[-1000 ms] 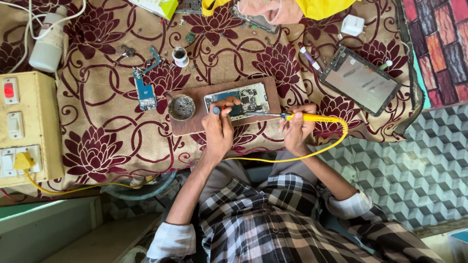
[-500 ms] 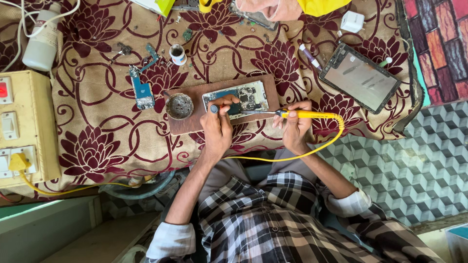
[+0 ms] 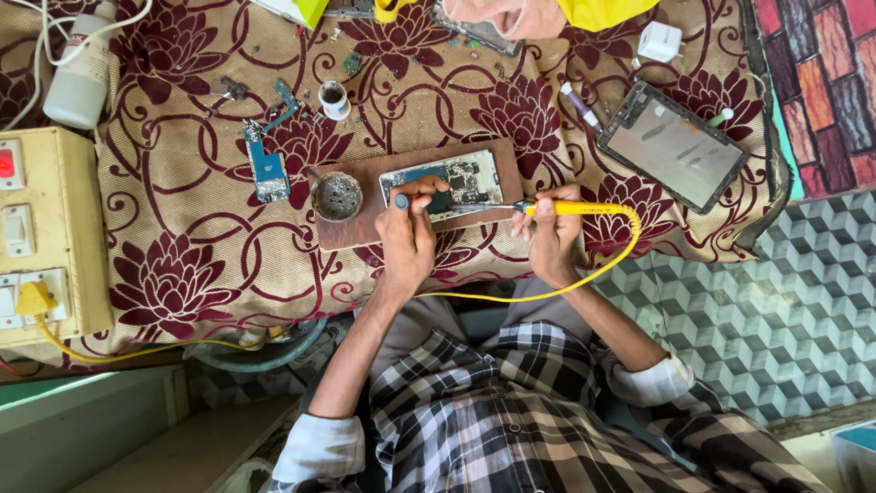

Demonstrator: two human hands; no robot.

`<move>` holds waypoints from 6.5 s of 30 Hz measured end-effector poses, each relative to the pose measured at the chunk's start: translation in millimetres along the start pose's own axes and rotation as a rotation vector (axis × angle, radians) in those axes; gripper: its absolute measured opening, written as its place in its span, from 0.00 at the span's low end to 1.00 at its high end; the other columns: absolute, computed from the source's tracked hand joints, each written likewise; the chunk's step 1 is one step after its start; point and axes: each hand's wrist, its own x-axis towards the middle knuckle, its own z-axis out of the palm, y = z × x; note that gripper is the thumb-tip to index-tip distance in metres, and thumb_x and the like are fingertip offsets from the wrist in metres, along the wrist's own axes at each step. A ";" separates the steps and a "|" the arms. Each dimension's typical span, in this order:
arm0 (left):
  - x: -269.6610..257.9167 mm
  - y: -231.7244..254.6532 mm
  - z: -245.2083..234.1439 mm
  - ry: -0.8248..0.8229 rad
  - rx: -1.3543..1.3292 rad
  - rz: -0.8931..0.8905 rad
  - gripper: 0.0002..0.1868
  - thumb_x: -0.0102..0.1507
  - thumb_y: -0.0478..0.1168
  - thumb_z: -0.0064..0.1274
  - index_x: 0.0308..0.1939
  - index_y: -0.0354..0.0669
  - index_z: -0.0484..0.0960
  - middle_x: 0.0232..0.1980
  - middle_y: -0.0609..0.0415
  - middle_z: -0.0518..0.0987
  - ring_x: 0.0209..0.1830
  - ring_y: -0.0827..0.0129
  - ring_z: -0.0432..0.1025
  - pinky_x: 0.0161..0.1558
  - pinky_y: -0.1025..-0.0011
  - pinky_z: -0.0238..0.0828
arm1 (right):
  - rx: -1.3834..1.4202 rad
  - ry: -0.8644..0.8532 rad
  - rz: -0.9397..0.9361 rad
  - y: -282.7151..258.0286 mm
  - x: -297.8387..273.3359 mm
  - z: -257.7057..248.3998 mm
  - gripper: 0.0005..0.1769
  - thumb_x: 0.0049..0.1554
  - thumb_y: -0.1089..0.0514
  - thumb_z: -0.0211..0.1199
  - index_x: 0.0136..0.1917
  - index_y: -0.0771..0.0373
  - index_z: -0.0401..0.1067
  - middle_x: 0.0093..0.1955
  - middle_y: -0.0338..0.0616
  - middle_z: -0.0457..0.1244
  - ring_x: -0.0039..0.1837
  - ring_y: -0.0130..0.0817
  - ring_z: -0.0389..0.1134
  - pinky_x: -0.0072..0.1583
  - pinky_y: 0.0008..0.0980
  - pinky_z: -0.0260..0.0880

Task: The person uses a soldering iron and tweezers to apply solder to joints on a small circuit board. They repeatedly dip the soldering iron tip into a small container, likely for flux or cleaning, and continue soldering different points on the board.

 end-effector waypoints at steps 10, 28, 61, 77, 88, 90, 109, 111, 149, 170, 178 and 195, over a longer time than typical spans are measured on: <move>-1.1 -1.3 1.5 0.004 -0.007 -0.006 0.12 0.68 0.19 0.35 0.50 0.32 0.69 0.48 0.43 0.83 0.26 0.75 0.68 0.28 0.76 0.65 | 0.025 0.041 0.005 0.2 -0.7 -0.7 0.14 0.74 0.50 0.45 0.55 0.64 0.53 0.35 0.48 0.61 0.33 0.28 0.64 0.35 0.21 0.59; 0.6 -4.0 3.0 0.007 -0.036 0.045 0.12 0.69 0.20 0.34 0.52 0.33 0.68 0.50 0.43 0.82 0.32 0.71 0.72 0.30 0.74 0.67 | 0.068 0.029 0.038 0.3 2.1 -2.1 0.13 0.74 0.51 0.42 0.56 0.64 0.53 0.32 0.48 0.60 0.33 0.32 0.66 0.33 0.24 0.60; 0.7 -1.9 2.4 -0.006 -0.032 -0.010 0.11 0.69 0.19 0.34 0.50 0.31 0.69 0.48 0.41 0.83 0.23 0.78 0.65 0.25 0.76 0.62 | 0.193 0.153 0.013 -8.7 8.3 6.9 0.11 0.75 0.53 0.42 0.54 0.62 0.53 0.30 0.43 0.56 0.30 0.30 0.63 0.32 0.24 0.59; 0.8 0.3 2.4 -0.035 0.040 0.007 0.15 0.64 0.16 0.36 0.49 0.33 0.71 0.51 0.44 0.83 0.50 0.59 0.82 0.51 0.70 0.81 | -0.220 0.024 -0.113 -52.5 57.4 19.4 0.09 0.71 0.67 0.52 0.48 0.64 0.56 0.34 0.45 0.60 0.31 0.27 0.64 0.30 0.25 0.66; 3.5 6.6 -0.1 -0.042 0.017 -0.016 0.18 0.62 0.16 0.36 0.49 0.32 0.72 0.51 0.44 0.83 0.47 0.60 0.82 0.52 0.70 0.82 | -0.245 -0.023 0.125 -67.9 99.4 30.0 0.12 0.70 0.66 0.52 0.43 0.63 0.56 0.31 0.39 0.60 0.27 0.21 0.60 0.28 0.22 0.58; 3.0 7.1 -1.3 -0.035 0.014 0.003 0.18 0.62 0.16 0.35 0.50 0.33 0.72 0.52 0.44 0.83 0.50 0.59 0.82 0.53 0.69 0.82 | -0.195 -0.013 0.098 -59.8 92.6 28.3 0.12 0.71 0.65 0.51 0.44 0.63 0.56 0.31 0.40 0.60 0.27 0.22 0.59 0.29 0.22 0.58; 1.8 8.2 -1.3 -0.054 0.046 -0.001 0.17 0.62 0.16 0.36 0.49 0.33 0.71 0.51 0.45 0.84 0.47 0.58 0.82 0.51 0.69 0.80 | -0.304 -0.022 0.159 -64.1 94.8 24.3 0.14 0.70 0.63 0.54 0.41 0.61 0.57 0.30 0.37 0.58 0.26 0.20 0.58 0.25 0.21 0.57; 2.5 11.2 -3.6 -0.059 0.045 -0.024 0.17 0.61 0.16 0.36 0.49 0.32 0.71 0.51 0.45 0.84 0.47 0.58 0.82 0.51 0.69 0.79 | -0.395 -0.146 0.113 -69.7 113.8 27.7 0.14 0.68 0.64 0.56 0.40 0.62 0.58 0.29 0.37 0.59 0.27 0.21 0.58 0.27 0.22 0.56; 1.9 15.6 3.0 0.046 0.066 -0.021 0.12 0.68 0.20 0.36 0.51 0.33 0.72 0.46 0.47 0.85 0.31 0.67 0.77 0.35 0.71 0.73 | -0.362 0.064 0.104 -50.0 103.9 34.8 0.16 0.65 0.64 0.57 0.36 0.59 0.59 0.29 0.34 0.58 0.27 0.20 0.59 0.29 0.22 0.60; 63.7 61.8 -35.0 -0.410 0.581 -0.288 0.17 0.74 0.50 0.47 0.42 0.39 0.77 0.26 0.43 0.79 0.26 0.55 0.73 0.29 0.57 0.64 | 0.691 0.329 0.681 0.1 27.7 -31.8 0.16 0.61 0.35 0.60 0.54 0.42 0.64 0.29 0.34 0.58 0.24 0.22 0.53 0.28 0.21 0.49; 61.0 49.2 -17.8 -0.759 1.010 -0.333 0.12 0.67 0.47 0.56 0.47 0.43 0.82 0.35 0.44 0.82 0.35 0.52 0.80 0.39 0.51 0.73 | 0.684 0.155 0.654 -9.0 23.1 -31.6 0.21 0.62 0.33 0.61 0.57 0.44 0.61 0.30 0.36 0.60 0.25 0.23 0.53 0.30 0.21 0.52; 71.0 48.9 -12.1 -0.786 0.943 -0.447 0.15 0.65 0.36 0.54 0.55 0.38 0.75 0.36 0.43 0.82 0.35 0.56 0.80 0.42 0.54 0.74 | 0.808 0.104 0.626 -12.7 17.2 -36.0 0.20 0.64 0.34 0.61 0.47 0.50 0.67 0.30 0.36 0.62 0.26 0.23 0.56 0.29 0.21 0.49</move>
